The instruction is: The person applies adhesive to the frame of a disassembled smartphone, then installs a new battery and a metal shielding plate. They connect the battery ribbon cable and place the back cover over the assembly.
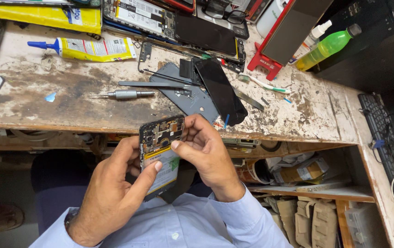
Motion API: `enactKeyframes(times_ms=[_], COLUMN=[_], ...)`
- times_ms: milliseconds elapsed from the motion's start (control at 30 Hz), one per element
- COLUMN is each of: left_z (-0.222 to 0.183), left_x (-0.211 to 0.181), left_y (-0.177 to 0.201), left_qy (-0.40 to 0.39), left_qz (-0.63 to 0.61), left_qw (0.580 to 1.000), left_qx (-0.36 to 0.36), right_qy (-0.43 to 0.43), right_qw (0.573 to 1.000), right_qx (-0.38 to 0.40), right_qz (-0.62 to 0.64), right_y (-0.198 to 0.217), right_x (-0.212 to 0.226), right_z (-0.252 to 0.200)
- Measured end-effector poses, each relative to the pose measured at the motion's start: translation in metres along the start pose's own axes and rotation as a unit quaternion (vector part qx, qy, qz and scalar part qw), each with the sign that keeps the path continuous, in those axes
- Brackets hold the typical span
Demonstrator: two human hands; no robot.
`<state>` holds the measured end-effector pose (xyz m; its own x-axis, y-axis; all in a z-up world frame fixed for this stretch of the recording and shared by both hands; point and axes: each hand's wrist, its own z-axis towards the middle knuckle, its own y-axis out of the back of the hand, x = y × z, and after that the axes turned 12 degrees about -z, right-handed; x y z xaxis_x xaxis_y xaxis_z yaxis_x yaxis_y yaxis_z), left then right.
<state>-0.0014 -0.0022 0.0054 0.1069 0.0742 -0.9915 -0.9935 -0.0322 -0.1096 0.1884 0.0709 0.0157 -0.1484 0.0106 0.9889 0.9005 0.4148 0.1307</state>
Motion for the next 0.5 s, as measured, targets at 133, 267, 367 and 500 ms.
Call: enactKeyframes(times_ms=[133,267,367,500], left_z=[0.002,0.001,0.004,0.007], left_x=[0.004,0.002,0.000,-0.003], left_y=[0.006,0.007,0.008,0.008], left_qy=[0.008,-0.012,0.028,0.035], left_qz=[-0.024,-0.014,-0.087,-0.104], left_qw=[1.000,1.000,0.996,0.994], left_qx=[0.019,0.005,-0.003,0.003], right_qy=[0.013,0.020,-0.001,0.006], right_qw=[1.000,1.000,0.999,0.999], right_qx=[-0.011,-0.016,0.008,0.008], right_qz=[0.000,-0.018,0.047,0.032], right_y=[-0.004,-0.008,-0.010,-0.011], right_x=[-0.007,-0.008,-0.006,0.000], right_z=[0.002,0.001,0.003,0.004])
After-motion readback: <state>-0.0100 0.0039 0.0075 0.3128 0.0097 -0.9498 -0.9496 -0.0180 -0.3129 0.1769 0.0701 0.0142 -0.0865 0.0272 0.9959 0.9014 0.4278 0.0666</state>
